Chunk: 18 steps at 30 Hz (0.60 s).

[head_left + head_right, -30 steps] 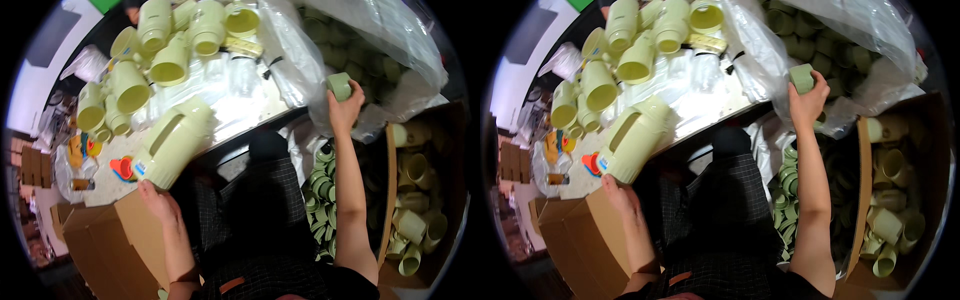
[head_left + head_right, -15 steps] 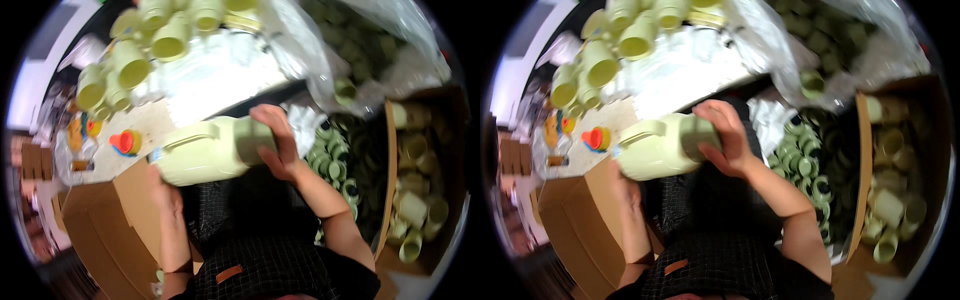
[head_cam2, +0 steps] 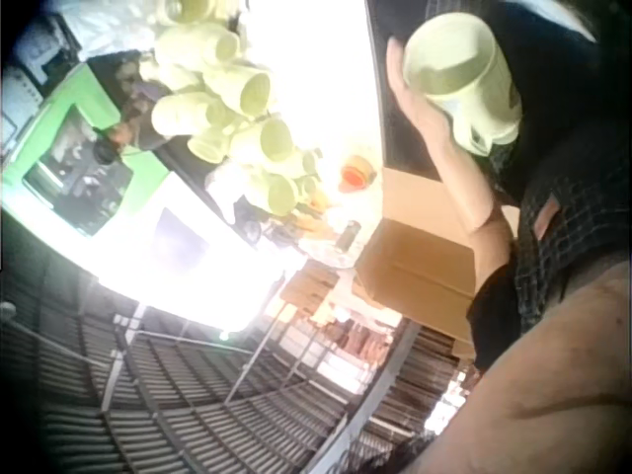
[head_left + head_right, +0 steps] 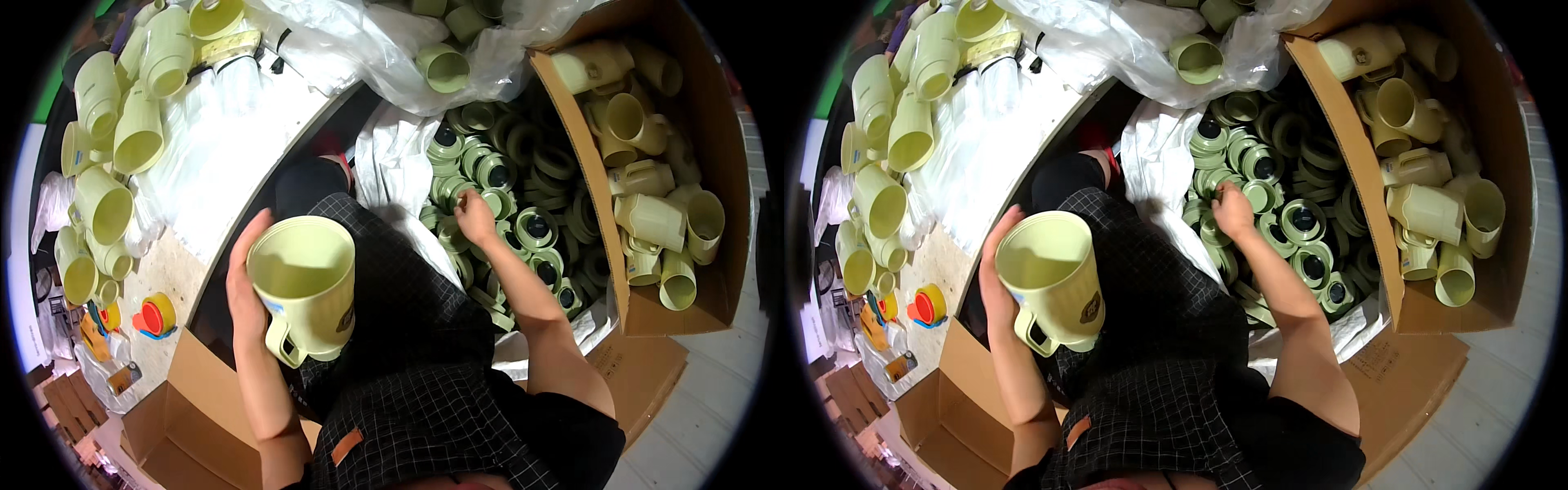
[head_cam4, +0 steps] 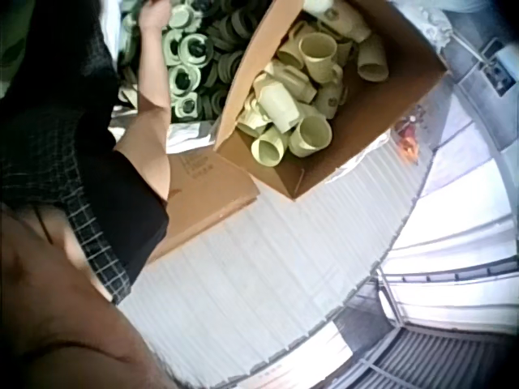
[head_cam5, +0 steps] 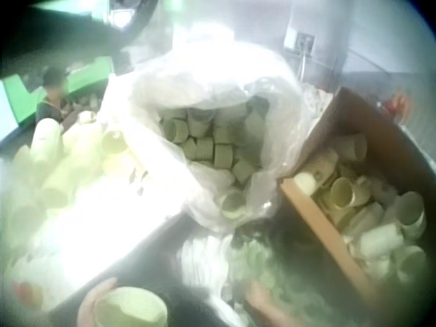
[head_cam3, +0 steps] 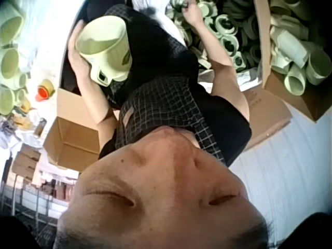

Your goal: The person assembles vacuum flasks by placing a lid on a container, sliding the assembled flask into a plastic bag, and then placing the bagged flask into a large cardboard box alongside others.

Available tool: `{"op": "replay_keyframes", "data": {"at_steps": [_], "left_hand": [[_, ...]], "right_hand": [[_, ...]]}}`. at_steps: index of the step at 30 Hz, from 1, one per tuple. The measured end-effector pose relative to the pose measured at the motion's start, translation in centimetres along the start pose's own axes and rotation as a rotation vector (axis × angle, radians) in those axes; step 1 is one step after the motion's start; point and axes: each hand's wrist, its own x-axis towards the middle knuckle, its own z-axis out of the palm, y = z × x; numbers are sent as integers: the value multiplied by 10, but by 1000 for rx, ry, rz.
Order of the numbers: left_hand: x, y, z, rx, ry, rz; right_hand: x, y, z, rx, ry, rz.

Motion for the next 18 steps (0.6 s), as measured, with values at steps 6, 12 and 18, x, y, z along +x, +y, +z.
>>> {"op": "replay_keyframes", "data": {"at_steps": [6, 12, 18], "left_hand": [[-104, 14, -20, 630, 52, 98], [-154, -23, -12, 497, 209, -219], [-133, -21, -28, 253, 247, -189]], "right_hand": [[60, 67, 63, -628, -121, -206], [111, 86, 96, -1093, -538, -165], [78, 19, 32, -1073, -656, -837]]}}
